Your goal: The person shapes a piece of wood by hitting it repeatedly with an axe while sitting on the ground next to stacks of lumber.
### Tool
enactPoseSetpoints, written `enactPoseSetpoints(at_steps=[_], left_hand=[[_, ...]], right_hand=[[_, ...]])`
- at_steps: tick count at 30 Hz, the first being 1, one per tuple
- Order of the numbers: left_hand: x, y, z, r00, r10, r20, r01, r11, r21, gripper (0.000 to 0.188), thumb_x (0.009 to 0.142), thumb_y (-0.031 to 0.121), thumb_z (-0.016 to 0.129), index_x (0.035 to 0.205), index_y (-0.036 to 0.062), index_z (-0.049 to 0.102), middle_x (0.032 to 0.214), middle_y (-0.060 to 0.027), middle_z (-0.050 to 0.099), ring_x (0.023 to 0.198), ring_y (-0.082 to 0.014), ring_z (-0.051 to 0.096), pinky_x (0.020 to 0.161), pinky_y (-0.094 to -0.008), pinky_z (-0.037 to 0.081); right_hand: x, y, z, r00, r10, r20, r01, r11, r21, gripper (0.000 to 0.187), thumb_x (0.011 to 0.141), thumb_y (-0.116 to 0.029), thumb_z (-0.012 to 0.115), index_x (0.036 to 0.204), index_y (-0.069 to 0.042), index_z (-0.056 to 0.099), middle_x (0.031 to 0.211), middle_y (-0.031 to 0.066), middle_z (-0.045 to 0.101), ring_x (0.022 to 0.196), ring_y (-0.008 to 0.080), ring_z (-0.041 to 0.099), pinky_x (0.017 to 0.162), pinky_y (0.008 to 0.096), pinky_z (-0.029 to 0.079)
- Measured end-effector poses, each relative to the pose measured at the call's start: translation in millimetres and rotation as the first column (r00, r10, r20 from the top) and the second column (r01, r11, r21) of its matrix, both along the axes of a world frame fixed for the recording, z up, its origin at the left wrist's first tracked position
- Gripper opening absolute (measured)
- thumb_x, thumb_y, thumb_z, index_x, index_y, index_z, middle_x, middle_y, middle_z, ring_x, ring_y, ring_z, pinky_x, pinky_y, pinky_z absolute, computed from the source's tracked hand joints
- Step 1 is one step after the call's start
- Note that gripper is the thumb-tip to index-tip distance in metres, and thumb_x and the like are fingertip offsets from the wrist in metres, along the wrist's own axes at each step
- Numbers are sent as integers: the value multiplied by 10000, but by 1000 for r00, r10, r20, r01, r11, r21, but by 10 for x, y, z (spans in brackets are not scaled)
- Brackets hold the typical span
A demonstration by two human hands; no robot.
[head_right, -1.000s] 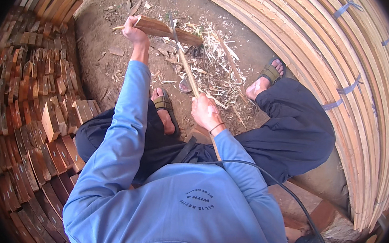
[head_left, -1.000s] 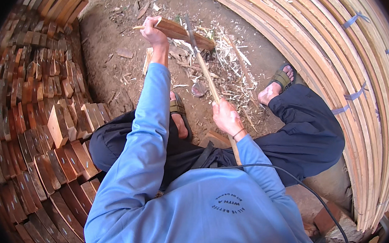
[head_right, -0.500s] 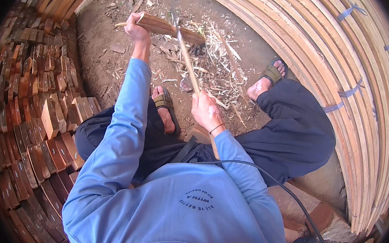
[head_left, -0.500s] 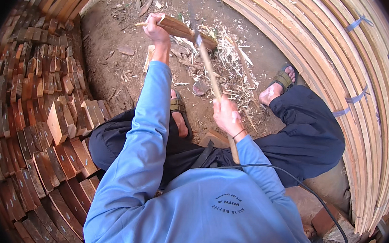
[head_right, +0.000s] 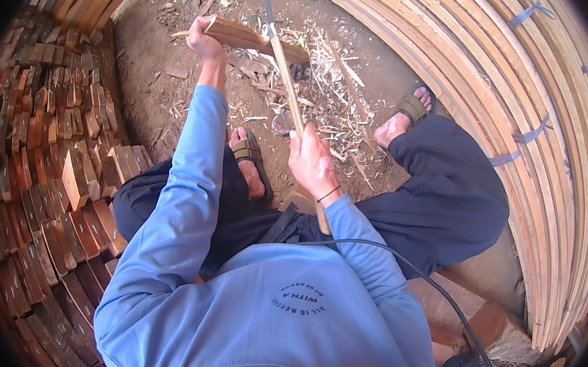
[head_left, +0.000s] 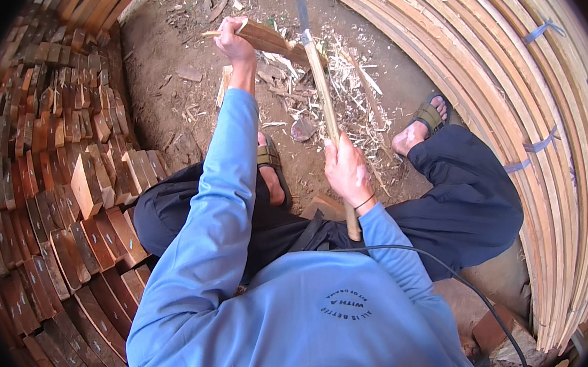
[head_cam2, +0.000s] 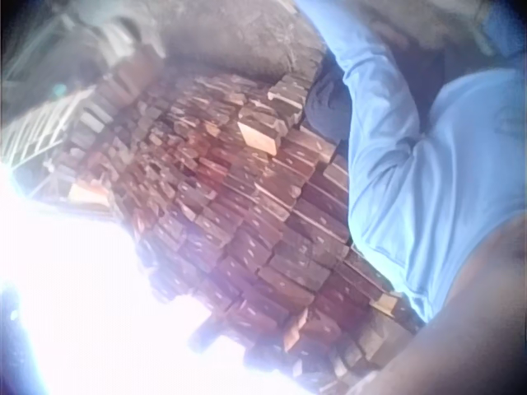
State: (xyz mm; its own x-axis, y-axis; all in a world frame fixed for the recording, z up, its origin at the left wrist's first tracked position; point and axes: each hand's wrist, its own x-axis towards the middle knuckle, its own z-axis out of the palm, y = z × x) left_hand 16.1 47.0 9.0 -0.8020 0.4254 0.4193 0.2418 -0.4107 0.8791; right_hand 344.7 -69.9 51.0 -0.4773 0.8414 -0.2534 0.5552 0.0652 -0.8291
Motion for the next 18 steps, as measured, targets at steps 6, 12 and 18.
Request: enactPoseSetpoints(at_steps=[6, 12, 18], left_hand=[[-66, -42, -20, 991, -1, 133, 1, 1000, -2, 219, 816, 150, 453, 672, 24, 560, 782, -151, 670, 756, -233, 621, 771, -339, 483], [92, 11, 67, 983, -25, 180, 19, 999, 37, 216, 804, 148, 453, 684, 14, 574, 782, -152, 669, 756, -235, 624, 767, -351, 490], [73, 11, 73, 982, 3, 188, -14, 998, 61, 232, 773, 107, 461, 670, -40, 608, 725, -114, 628, 719, -210, 588, 719, -333, 467]], right_hand=[[9, 78, 5, 988, 118, 102, -117, 993, -21, 263, 972, -225, 522, 936, 36, 513, 707, 288, 598, 719, 486, 619, 653, 548, 478], [20, -70, -322, 983, 125, 135, -123, 992, -25, 254, 973, -221, 532, 923, 28, 531, 683, 232, 594, 656, 400, 627, 599, 484, 475], [5, -18, -116, 995, 64, 81, -64, 998, -1, 258, 975, -214, 517, 936, 40, 541, 678, 226, 584, 644, 398, 621, 598, 480, 470]])
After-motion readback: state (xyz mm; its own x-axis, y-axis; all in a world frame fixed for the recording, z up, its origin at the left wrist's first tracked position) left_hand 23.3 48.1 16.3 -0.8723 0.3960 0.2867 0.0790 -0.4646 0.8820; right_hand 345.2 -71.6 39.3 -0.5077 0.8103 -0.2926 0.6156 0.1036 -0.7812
